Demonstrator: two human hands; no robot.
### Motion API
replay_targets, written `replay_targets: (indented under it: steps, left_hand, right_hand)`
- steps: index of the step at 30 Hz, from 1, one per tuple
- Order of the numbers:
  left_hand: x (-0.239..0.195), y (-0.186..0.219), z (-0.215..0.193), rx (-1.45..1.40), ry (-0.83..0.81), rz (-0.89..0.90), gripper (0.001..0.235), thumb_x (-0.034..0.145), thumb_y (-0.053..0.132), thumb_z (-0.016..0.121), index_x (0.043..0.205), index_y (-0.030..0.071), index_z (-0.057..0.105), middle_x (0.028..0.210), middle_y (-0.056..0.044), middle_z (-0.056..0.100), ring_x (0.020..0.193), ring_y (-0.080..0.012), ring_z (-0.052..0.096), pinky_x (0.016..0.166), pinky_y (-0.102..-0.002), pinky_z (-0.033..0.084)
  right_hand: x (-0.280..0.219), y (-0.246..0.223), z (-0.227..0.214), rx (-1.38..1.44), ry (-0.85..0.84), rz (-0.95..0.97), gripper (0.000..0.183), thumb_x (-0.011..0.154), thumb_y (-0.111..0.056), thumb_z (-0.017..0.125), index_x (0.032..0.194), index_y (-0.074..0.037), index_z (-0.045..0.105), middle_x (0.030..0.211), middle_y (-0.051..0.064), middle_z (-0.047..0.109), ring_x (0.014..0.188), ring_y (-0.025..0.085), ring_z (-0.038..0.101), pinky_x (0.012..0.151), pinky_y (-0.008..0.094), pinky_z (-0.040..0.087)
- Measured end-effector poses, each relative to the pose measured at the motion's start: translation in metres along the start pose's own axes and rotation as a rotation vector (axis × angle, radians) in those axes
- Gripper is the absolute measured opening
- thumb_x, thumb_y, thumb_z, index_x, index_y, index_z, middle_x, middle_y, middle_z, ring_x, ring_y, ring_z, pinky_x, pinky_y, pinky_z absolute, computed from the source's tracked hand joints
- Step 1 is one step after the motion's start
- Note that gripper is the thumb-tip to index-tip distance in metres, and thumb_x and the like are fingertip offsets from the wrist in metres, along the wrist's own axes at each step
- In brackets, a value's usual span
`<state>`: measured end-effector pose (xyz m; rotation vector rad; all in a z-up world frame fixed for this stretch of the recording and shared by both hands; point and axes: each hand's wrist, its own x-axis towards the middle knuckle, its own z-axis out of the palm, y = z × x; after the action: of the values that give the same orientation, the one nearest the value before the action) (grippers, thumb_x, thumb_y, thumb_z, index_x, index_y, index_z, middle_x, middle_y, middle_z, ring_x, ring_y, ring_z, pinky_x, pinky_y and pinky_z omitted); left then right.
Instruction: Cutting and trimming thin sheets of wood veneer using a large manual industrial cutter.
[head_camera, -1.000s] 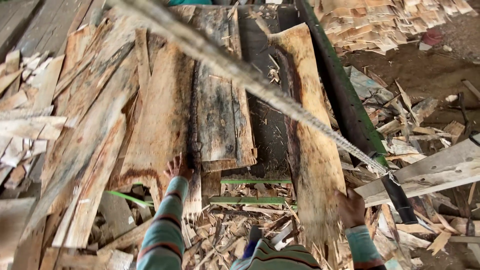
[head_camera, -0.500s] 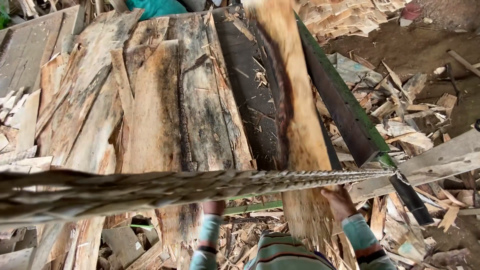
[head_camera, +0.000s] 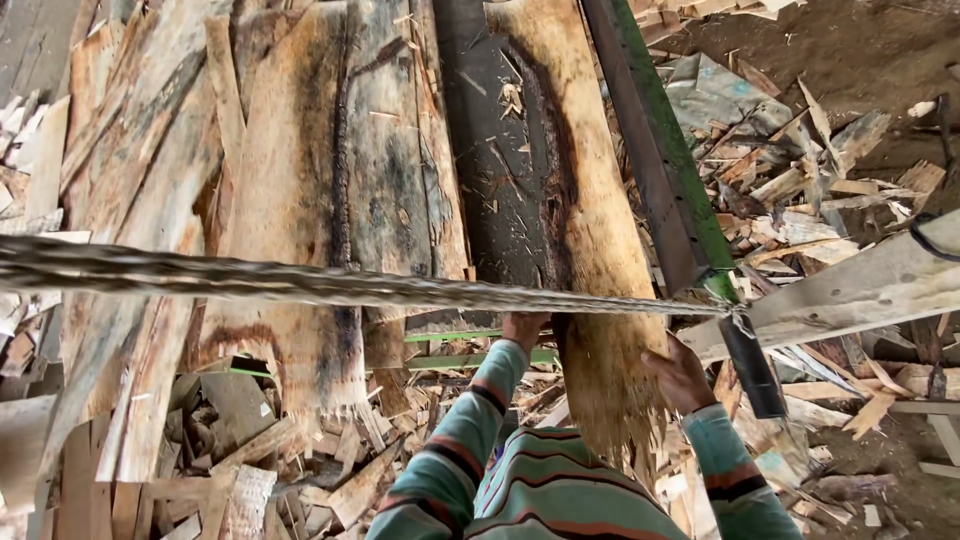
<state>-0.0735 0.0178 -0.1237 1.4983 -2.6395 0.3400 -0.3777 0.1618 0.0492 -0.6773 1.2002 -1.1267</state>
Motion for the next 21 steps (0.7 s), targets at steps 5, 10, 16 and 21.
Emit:
replay_targets:
  steps: [5,10,16,21]
  left_hand:
    - [0.025,0.058,-0.062,-0.524,-0.192,-0.263,0.044,0.110,0.034,0.053,0.151,0.038,0.039,0.159,-0.012,0.048,0.142,-0.0361,0.051,0.122,-0.047,0.035]
    - [0.070,0.015,-0.232,-0.474,-0.353,-0.327,0.051,0.107,0.032,0.036,0.156,0.041,0.026,0.166,-0.013,0.023,0.144,-0.0383,0.030,0.114,-0.048,0.019]
    - [0.136,-0.047,-0.263,-1.285,-0.189,-0.816,0.074,0.088,0.057,0.052,0.153,0.023,0.043,0.156,-0.014,0.045,0.139,-0.0351,0.045,0.113,-0.052,0.027]
    - [0.178,-0.079,-0.171,-1.854,-0.051,-1.118,0.098,0.076,0.074,0.061,0.151,0.012,0.055,0.150,-0.013,0.059,0.136,-0.0324,0.055,0.113,-0.055,0.033]
  right_hand:
    - [-0.059,-0.067,0.040,-0.958,0.048,-0.158,0.051,0.094,-0.019,0.065,0.139,0.003,0.053,0.118,0.024,0.072,0.100,0.034,0.071,0.091,0.045,0.056]
    - [-0.091,-0.053,0.055,-1.088,0.093,-0.169,0.051,0.098,-0.030,0.062,0.140,-0.001,0.056,0.103,0.025,0.074,0.090,0.043,0.071,0.084,0.049,0.057]
    - [-0.117,-0.062,0.034,-1.055,0.038,-0.502,0.051,0.097,-0.025,0.061,0.142,-0.002,0.054,0.097,0.028,0.071,0.085,0.041,0.070,0.074,0.047,0.055]
    - [-0.132,-0.049,-0.028,-1.105,-0.008,-0.116,0.052,0.097,-0.029,0.061,0.144,-0.008,0.055,0.094,0.023,0.077,0.076,0.034,0.074,0.072,0.044,0.058]
